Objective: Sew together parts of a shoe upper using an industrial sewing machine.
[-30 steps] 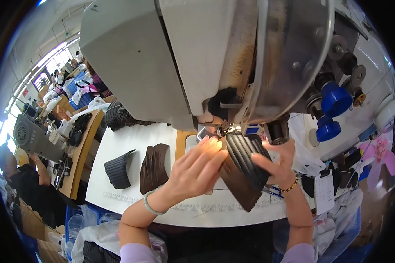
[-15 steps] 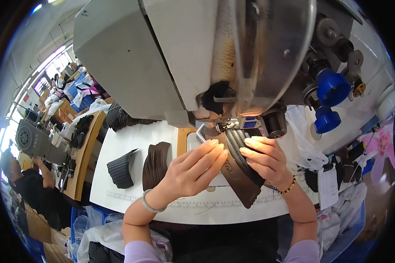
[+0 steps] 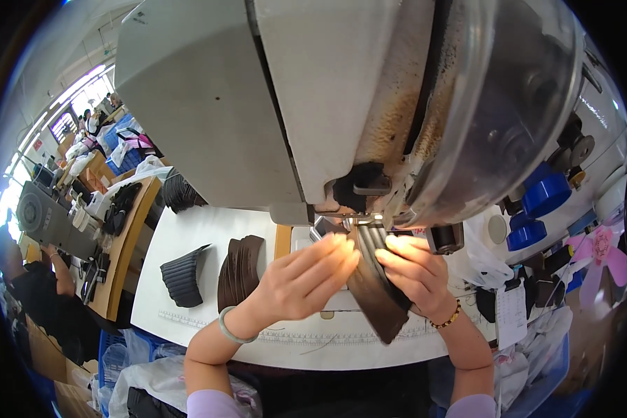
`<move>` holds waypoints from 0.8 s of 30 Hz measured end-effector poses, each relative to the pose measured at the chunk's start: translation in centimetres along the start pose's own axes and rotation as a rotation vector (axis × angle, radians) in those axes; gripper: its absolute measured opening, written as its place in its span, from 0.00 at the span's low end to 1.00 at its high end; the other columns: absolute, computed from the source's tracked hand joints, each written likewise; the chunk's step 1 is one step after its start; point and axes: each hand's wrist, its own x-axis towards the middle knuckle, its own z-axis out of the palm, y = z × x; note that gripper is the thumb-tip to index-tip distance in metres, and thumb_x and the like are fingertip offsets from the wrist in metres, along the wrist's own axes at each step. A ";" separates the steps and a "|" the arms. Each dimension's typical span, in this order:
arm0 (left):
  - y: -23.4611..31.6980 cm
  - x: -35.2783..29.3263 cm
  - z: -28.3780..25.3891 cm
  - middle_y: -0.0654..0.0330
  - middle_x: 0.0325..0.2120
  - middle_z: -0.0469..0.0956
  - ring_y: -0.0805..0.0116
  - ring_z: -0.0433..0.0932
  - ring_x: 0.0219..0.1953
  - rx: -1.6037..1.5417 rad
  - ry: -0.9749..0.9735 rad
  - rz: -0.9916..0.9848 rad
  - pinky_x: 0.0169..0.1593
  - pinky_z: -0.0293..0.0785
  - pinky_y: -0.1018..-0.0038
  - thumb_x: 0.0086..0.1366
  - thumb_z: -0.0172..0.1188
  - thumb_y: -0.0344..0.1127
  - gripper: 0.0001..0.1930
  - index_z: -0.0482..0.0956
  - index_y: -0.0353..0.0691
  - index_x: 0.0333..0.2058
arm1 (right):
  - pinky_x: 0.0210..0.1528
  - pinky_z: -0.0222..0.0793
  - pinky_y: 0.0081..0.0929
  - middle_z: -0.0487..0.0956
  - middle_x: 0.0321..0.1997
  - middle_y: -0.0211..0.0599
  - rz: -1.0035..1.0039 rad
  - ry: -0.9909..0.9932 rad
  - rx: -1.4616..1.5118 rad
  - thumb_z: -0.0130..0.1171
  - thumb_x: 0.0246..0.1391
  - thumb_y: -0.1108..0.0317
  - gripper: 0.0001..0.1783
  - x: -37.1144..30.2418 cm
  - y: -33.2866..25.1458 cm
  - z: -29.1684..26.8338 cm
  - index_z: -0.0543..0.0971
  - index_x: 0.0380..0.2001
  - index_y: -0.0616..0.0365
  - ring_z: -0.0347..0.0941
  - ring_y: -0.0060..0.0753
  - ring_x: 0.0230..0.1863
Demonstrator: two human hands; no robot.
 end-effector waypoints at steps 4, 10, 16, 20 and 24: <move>-0.5 -0.7 1.0 0.55 0.39 0.79 0.60 0.80 0.43 -0.031 0.009 -0.053 0.43 0.81 0.72 0.47 0.61 0.26 0.19 0.80 0.32 0.42 | 0.49 0.72 0.41 0.79 0.39 0.31 0.075 -0.020 -0.012 0.63 0.41 0.72 0.13 0.0 0.2 0.4 0.76 0.35 0.57 0.74 0.37 0.45; 1.2 -0.2 -0.1 0.52 0.38 0.79 0.58 0.81 0.42 0.029 -0.008 0.028 0.43 0.79 0.72 0.50 0.61 0.25 0.18 0.80 0.32 0.43 | 0.51 0.74 0.42 0.78 0.39 0.31 0.114 -0.025 0.002 0.62 0.43 0.71 0.14 0.0 -0.2 0.3 0.78 0.37 0.54 0.74 0.39 0.46; 0.8 -0.2 0.2 0.49 0.38 0.81 0.56 0.83 0.38 -0.340 0.105 -0.326 0.39 0.79 0.72 0.48 0.59 0.18 0.18 0.78 0.30 0.42 | 0.50 0.76 0.44 0.80 0.46 0.36 0.014 0.026 -0.056 0.67 0.40 0.72 0.16 0.2 0.5 0.4 0.79 0.37 0.56 0.77 0.48 0.50; 1.7 -0.5 -0.1 0.51 0.39 0.80 0.58 0.82 0.43 -0.043 -0.034 -0.083 0.44 0.80 0.72 0.51 0.56 0.23 0.16 0.80 0.29 0.40 | 0.52 0.76 0.40 0.80 0.45 0.30 0.046 0.021 -0.038 0.64 0.42 0.70 0.12 0.4 0.1 0.4 0.80 0.34 0.54 0.74 0.42 0.53; 2.1 0.0 -0.7 0.51 0.40 0.79 0.59 0.81 0.44 0.008 -0.117 -0.037 0.45 0.81 0.73 0.47 0.55 0.22 0.18 0.80 0.27 0.40 | 0.52 0.75 0.40 0.80 0.45 0.29 0.046 0.024 -0.041 0.64 0.42 0.69 0.11 0.1 0.1 0.5 0.81 0.33 0.54 0.75 0.42 0.53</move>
